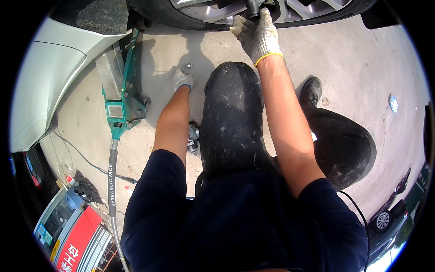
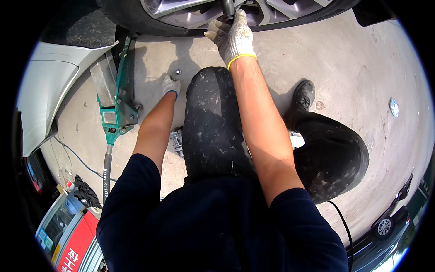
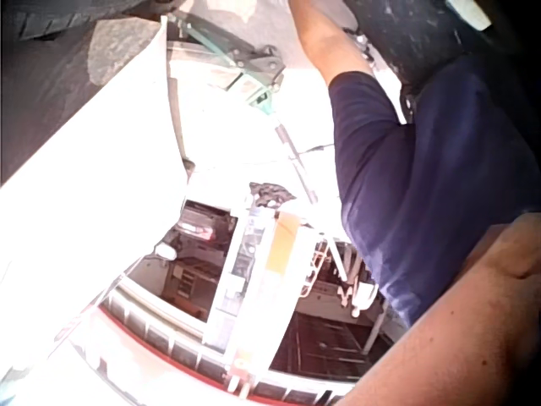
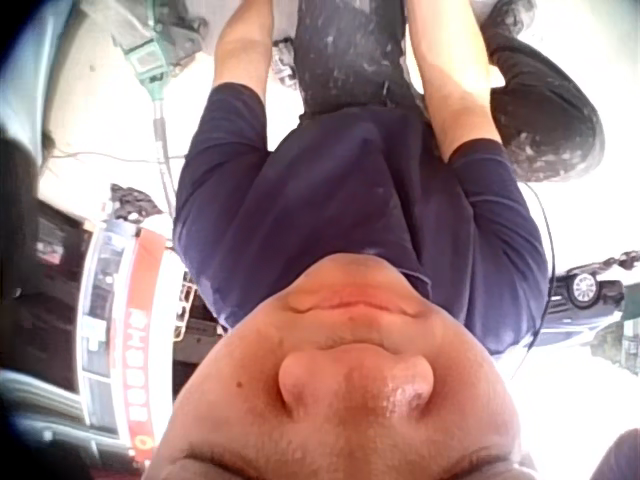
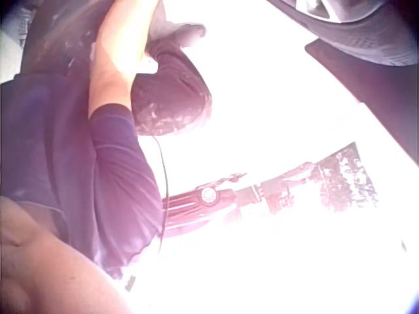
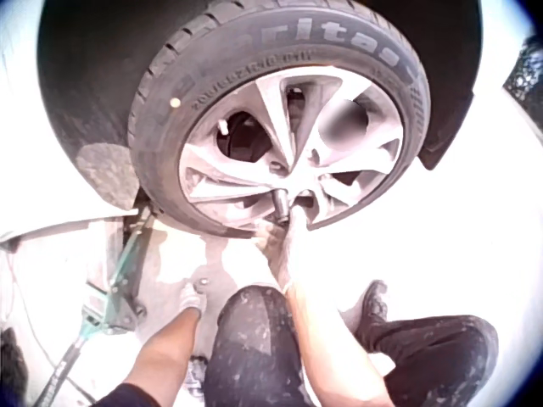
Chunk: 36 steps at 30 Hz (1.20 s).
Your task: The person lifts a tire and mounts it onto a car wheel hub, then hand-tightens lug nuts and uses an impact wrench to secure them. The tire is installed on a white car in a garage setting.
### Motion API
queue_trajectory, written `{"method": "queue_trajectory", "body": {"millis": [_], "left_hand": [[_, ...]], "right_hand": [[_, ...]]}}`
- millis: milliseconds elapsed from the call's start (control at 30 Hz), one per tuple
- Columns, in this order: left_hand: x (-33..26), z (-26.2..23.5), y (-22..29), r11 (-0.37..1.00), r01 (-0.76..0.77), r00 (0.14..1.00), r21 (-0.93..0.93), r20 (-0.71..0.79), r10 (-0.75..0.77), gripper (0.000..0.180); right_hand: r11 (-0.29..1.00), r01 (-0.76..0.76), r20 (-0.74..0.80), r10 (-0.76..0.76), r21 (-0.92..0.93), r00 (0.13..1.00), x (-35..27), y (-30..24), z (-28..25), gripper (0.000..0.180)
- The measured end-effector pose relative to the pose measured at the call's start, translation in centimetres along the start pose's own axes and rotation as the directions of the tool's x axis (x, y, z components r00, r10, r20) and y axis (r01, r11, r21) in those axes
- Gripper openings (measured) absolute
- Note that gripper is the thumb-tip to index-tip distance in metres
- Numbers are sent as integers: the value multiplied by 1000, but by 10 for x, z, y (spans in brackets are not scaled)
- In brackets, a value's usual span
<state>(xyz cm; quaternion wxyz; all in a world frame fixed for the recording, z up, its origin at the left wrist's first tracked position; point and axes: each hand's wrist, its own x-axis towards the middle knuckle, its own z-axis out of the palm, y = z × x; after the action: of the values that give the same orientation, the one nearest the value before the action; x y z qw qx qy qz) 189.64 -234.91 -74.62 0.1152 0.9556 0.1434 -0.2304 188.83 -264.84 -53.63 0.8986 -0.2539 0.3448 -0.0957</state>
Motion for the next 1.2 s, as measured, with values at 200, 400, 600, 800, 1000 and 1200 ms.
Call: {"method": "queue_trajectory", "body": {"millis": [200, 400, 600, 800, 1000, 1200], "left_hand": [[-7, 0, -17, 997, -45, 997, -55, -67, 41, 41], [-66, -7, -25, 943, -111, 993, -313, -64, 95, 42], [-130, -15, -58, 670, 40, 990, -742, 119, 73, 34], [-156, -32, -71, 529, 105, 990, -842, 141, 28, 25], [-166, -70, -31, 429, 46, 998, -902, 57, 13, 21], [-154, -101, 2, 362, -49, 993, -931, -6, 119, 16]], "right_hand": [[975, -109, -3, 111, 194, 994, -4, -4, 5, 47], [976, 131, -67, -144, -174, 987, -2, -5, 7, 43], [587, 375, -45, -576, -718, 816, 4, 0, -4, 50], [870, 234, -166, -332, -434, 928, -4, -11, 2, 42], [973, -190, -52, 198, 135, 979, -12, -17, 5, 44], [999, -31, -71, 30, -15, 997, 13, -1, -5, 50]]}}
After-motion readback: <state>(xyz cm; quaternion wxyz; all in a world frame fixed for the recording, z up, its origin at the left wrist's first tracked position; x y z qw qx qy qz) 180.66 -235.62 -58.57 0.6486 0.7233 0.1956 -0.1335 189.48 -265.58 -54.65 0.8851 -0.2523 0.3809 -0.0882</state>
